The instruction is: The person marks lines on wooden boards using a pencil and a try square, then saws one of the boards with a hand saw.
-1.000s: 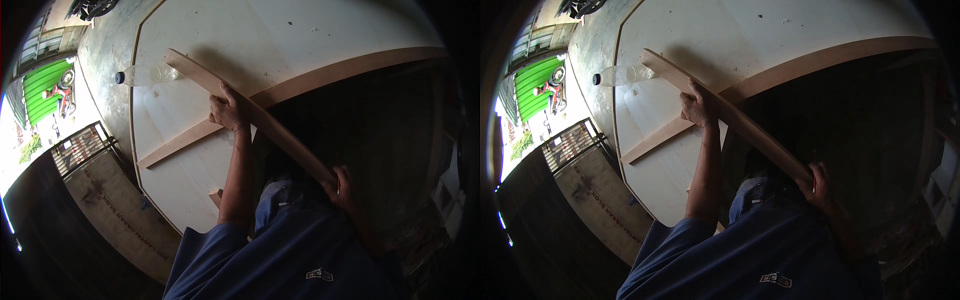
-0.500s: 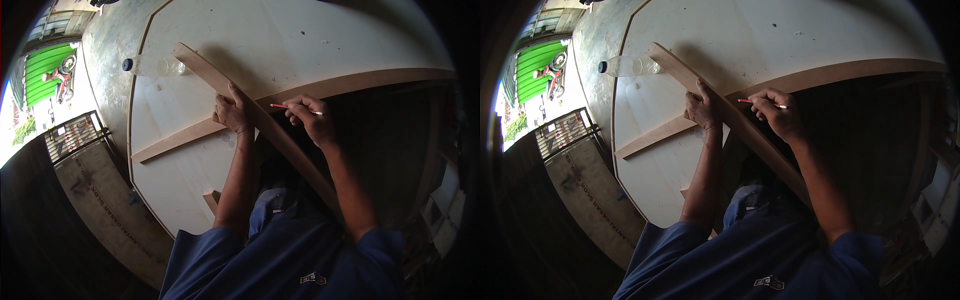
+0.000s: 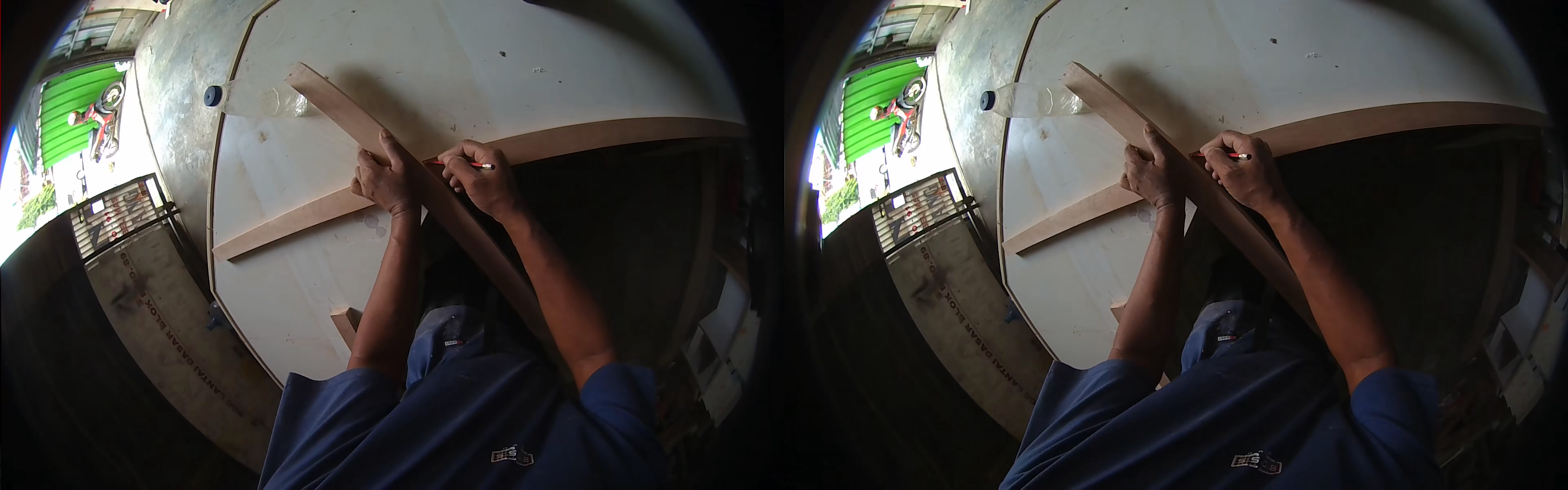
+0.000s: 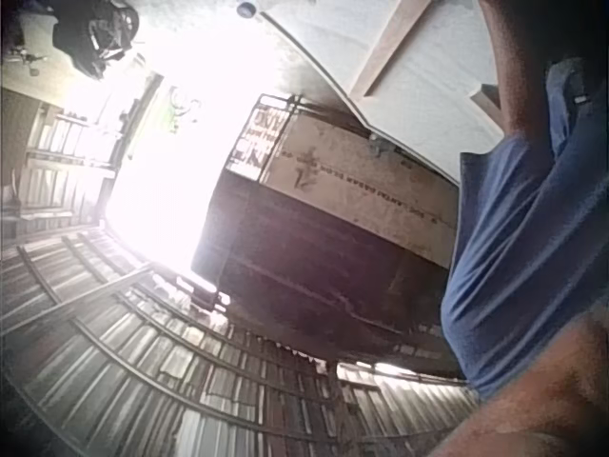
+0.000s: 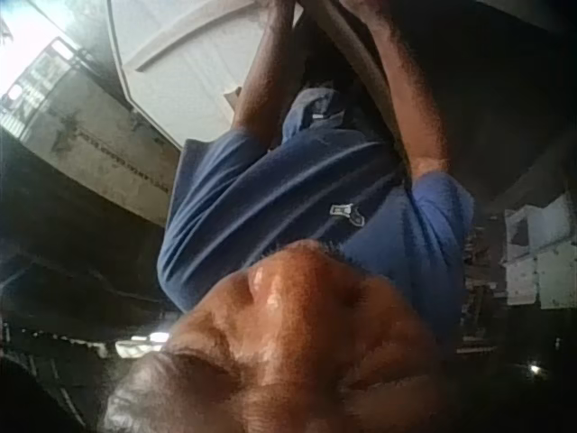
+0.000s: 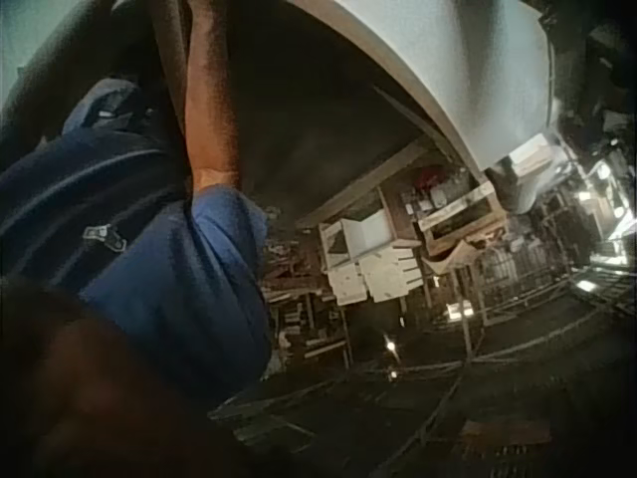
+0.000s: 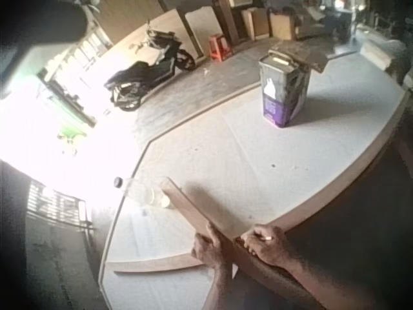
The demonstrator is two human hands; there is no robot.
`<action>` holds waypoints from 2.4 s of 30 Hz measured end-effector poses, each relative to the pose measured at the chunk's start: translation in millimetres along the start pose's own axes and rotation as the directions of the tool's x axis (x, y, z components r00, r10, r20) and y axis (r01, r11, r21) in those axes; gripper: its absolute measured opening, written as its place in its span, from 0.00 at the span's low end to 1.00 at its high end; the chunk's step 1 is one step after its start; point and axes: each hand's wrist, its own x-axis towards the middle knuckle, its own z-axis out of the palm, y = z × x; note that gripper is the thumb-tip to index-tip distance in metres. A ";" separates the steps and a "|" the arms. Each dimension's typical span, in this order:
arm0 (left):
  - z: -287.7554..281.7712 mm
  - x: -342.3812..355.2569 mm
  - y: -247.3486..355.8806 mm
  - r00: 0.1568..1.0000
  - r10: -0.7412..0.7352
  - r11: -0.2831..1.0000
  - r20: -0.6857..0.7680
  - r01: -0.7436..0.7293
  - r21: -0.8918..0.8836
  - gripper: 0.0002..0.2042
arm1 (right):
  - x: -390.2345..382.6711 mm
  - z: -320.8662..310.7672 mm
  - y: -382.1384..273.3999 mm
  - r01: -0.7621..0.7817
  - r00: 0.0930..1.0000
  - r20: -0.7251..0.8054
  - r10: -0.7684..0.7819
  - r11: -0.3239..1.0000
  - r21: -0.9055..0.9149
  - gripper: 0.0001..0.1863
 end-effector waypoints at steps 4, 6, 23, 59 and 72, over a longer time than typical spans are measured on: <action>-1.1 0.0 2.3 0.999 0.018 1.000 -0.031 -0.019 -0.007 0.29 | 1.8 0.9 -0.3 0.044 0.999 -0.009 -0.045 0.998 -0.038 0.11; -1.6 0.0 3.1 1.000 0.009 1.000 -0.015 -0.009 0.014 0.29 | 4.3 1.3 -0.3 0.055 0.998 0.019 -0.053 0.995 -0.083 0.13; -0.5 0.1 1.2 0.999 0.032 0.999 -0.037 -0.032 0.019 0.30 | 21.5 5.4 -0.4 0.181 0.983 0.022 -0.182 0.944 -0.275 0.10; 3.0 0.0 -0.4 0.995 0.048 0.999 -0.087 -0.049 -0.009 0.32 | -35.6 -39.0 -15.3 -0.020 0.999 0.024 0.029 0.952 -0.304 0.12; 1.0 -0.1 0.0 0.999 0.033 0.999 -0.039 -0.033 -0.005 0.31 | -14.6 -7.4 -8.4 0.101 0.994 0.001 -0.105 0.949 -0.299 0.09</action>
